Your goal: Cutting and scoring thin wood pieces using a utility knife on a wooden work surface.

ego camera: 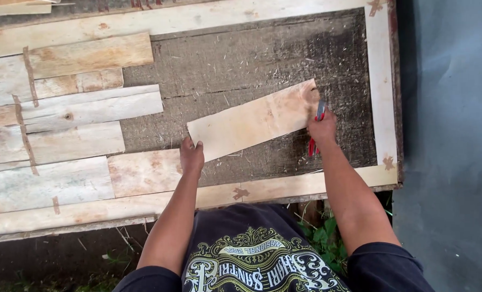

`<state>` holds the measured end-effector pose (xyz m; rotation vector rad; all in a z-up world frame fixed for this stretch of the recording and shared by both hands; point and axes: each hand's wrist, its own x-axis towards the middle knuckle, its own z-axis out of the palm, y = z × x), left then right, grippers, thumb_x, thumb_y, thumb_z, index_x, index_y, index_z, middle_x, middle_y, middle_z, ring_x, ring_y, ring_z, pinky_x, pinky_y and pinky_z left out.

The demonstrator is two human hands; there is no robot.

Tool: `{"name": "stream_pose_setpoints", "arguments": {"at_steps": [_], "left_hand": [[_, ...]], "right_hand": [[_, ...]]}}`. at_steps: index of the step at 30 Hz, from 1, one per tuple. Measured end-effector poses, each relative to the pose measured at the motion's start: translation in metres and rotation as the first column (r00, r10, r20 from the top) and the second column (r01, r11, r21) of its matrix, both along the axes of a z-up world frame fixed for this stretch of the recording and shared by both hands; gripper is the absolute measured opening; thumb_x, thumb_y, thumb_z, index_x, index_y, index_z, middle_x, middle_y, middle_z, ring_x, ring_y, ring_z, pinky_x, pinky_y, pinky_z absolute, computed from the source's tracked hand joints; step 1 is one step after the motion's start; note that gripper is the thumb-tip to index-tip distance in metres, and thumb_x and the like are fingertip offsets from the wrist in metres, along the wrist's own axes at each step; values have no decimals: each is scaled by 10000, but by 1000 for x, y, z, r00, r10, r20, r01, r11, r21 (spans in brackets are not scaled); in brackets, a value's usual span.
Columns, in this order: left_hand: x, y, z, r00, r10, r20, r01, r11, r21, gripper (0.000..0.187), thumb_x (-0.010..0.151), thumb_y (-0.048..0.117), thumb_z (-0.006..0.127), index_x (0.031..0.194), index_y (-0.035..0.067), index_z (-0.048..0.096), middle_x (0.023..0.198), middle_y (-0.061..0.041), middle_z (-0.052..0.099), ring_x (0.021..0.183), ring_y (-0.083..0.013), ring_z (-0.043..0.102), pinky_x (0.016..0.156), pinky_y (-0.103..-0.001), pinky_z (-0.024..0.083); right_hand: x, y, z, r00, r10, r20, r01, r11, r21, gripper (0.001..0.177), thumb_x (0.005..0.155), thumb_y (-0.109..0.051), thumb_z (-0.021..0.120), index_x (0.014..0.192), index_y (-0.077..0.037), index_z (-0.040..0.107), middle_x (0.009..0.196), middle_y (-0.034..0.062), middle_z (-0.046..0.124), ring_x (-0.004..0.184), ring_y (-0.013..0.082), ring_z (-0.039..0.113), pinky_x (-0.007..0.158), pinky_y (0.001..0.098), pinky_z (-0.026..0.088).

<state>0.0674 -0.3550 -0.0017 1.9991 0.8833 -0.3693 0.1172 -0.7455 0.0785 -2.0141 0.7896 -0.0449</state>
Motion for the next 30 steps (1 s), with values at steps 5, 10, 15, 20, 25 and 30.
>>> {"name": "stream_pose_setpoints", "arguments": {"at_steps": [5,10,15,20,25,30], "left_hand": [[-10,20,4,999,-36,-40,37,999,31,578,1028,400,577,1528,125,483,1446,-140,588,1349,-320,555,1124,-514,481],[-15,41,27,979,-170,-109,177,982,60,461,1066,418,487,1424,161,624,1337,-82,676,1281,-311,614,1059,-505,508],[-23,62,48,923,-357,-146,366,930,36,564,1016,574,424,1200,131,723,956,-45,792,995,-292,747,918,-494,558],[-30,79,40,905,-402,-139,404,915,-12,643,1021,606,376,1279,113,697,973,-70,789,984,-279,745,941,-479,557],[-38,86,26,894,-419,-157,423,906,-6,658,1024,645,360,1322,153,680,920,-36,788,1069,-311,723,975,-489,545],[-42,88,38,899,-425,-107,428,904,12,631,1072,597,365,1363,113,647,1007,-91,770,1095,-363,697,946,-520,558]], "right_hand": [[-40,-38,-122,982,-159,-99,160,987,-3,142,766,-58,660,899,-11,658,634,121,636,474,248,676,397,359,581],[-84,-24,-115,950,-250,-185,216,958,-188,163,784,-164,710,908,-58,705,749,145,713,751,297,755,590,450,605],[-127,-18,-124,944,-308,-115,297,949,-103,126,777,-112,731,887,-53,712,661,124,674,588,261,728,476,369,600],[-152,0,-126,933,-313,-175,286,944,-164,213,771,-179,762,957,-95,700,793,119,699,765,307,750,621,424,626],[-165,10,-119,936,-283,-211,229,942,-245,178,766,-192,753,898,-99,678,775,123,688,774,319,747,666,436,612],[-167,16,-113,939,-249,-237,180,944,-277,225,778,-223,765,941,-88,689,888,141,689,948,366,728,770,503,598]]}}
